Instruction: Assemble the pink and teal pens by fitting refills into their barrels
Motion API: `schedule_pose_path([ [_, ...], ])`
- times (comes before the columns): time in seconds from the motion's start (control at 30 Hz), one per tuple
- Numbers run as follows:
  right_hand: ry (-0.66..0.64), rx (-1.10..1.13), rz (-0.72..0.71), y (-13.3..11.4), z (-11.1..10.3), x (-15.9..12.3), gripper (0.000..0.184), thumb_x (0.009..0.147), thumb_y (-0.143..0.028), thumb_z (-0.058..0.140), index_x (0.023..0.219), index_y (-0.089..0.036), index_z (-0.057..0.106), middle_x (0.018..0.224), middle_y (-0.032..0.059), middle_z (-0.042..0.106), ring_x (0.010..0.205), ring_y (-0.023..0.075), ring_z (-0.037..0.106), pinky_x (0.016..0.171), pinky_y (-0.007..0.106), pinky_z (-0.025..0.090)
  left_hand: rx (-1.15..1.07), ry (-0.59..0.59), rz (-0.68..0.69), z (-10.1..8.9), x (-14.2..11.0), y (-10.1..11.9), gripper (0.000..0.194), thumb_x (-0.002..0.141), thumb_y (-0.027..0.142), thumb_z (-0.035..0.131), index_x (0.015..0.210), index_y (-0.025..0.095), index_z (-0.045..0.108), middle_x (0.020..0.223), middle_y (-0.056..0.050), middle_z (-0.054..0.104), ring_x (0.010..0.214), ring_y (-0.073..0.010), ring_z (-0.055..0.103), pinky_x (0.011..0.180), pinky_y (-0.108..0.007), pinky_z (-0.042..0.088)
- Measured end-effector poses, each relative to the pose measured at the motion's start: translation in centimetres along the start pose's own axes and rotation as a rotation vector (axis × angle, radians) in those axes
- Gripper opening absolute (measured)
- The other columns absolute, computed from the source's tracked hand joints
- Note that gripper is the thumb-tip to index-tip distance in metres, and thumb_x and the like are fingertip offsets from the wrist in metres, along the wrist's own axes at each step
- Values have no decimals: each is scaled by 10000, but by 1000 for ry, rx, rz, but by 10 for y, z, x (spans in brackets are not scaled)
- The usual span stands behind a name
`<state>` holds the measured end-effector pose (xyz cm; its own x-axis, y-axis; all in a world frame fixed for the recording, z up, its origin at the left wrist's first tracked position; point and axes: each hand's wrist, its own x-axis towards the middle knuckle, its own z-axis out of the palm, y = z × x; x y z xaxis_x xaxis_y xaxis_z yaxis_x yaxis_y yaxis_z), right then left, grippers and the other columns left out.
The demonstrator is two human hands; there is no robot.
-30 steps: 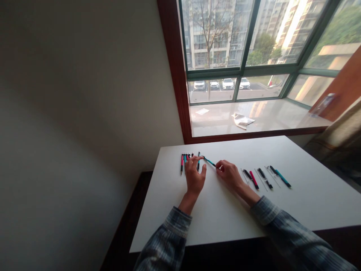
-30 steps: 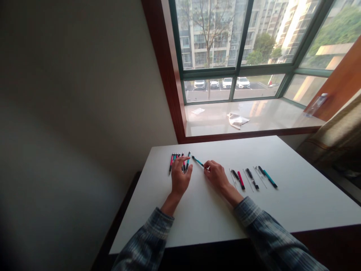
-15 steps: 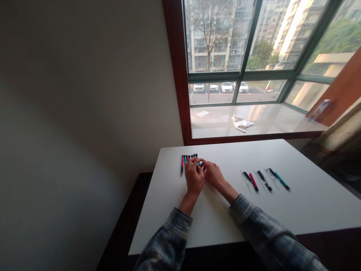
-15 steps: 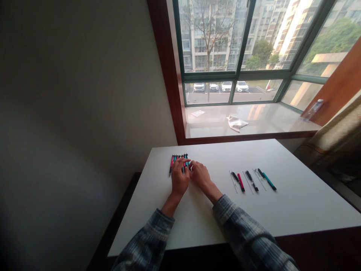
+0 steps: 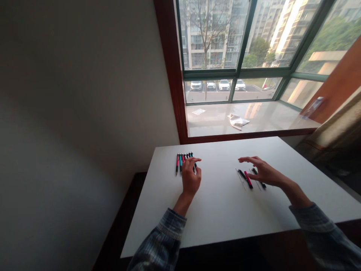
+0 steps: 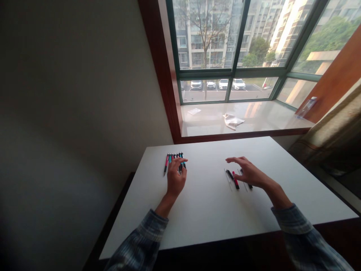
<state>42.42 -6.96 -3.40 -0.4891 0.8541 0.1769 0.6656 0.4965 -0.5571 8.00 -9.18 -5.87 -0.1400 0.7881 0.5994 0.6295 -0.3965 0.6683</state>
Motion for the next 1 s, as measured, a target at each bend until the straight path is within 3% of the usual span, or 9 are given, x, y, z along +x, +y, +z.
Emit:
schedule_pose_path([
  [0.23,-101,21,-4,8,6,-2,678,779,-190,770,1421,-337,606,1277,76,704,1189,287,664,958,410,603,-1,-25,-2,1,1,-2,384,813,-9,519,1038,235,711,1095,-59,677,1134,-247,619,1066,-440,485],
  [0.47,-65,-16,9,18,8,3,501,827,-276,756,1321,-302,681,1180,86,737,1069,290,696,892,450,608,-8,-32,-3,0,1,-1,339,835,19,518,1018,228,713,1090,-65,693,1131,-245,624,1054,-442,482],
  [0.57,143,-52,-24,-3,14,5,522,868,-298,731,1379,-270,629,1223,110,716,1071,309,677,883,506,604,-114,-112,-42,0,0,3,238,889,126,578,1059,231,706,1085,-59,715,1093,-237,648,990,-419,506],
  [0.67,312,-47,-174,-45,32,11,582,897,-278,721,1455,-278,555,1272,115,694,1148,324,638,958,546,576,-300,-301,-164,-1,-1,10,272,928,309,650,1189,237,667,1059,-54,742,988,-214,688,871,-370,531],
  [0.83,294,-10,-326,-103,67,24,614,920,-259,714,1495,-316,509,1263,101,699,1118,309,645,933,525,586,-554,-571,-282,-2,-5,18,516,881,418,741,1327,221,568,1039,-77,755,954,-217,721,845,-354,535],
  [0.9,287,-4,-339,-111,74,28,602,941,-256,692,1505,-328,494,1257,92,702,1120,298,646,926,507,590,-569,-585,-300,-2,-6,19,498,848,396,782,1267,205,593,964,-65,754,908,-216,723,829,-351,530],
  [1.0,276,17,-338,-108,75,28,594,955,-266,684,1511,-331,484,1294,83,692,1165,289,632,959,491,578,-529,-541,-309,0,-6,19,318,833,355,787,1075,192,661,915,-49,744,858,-201,707,794,-334,513],
])
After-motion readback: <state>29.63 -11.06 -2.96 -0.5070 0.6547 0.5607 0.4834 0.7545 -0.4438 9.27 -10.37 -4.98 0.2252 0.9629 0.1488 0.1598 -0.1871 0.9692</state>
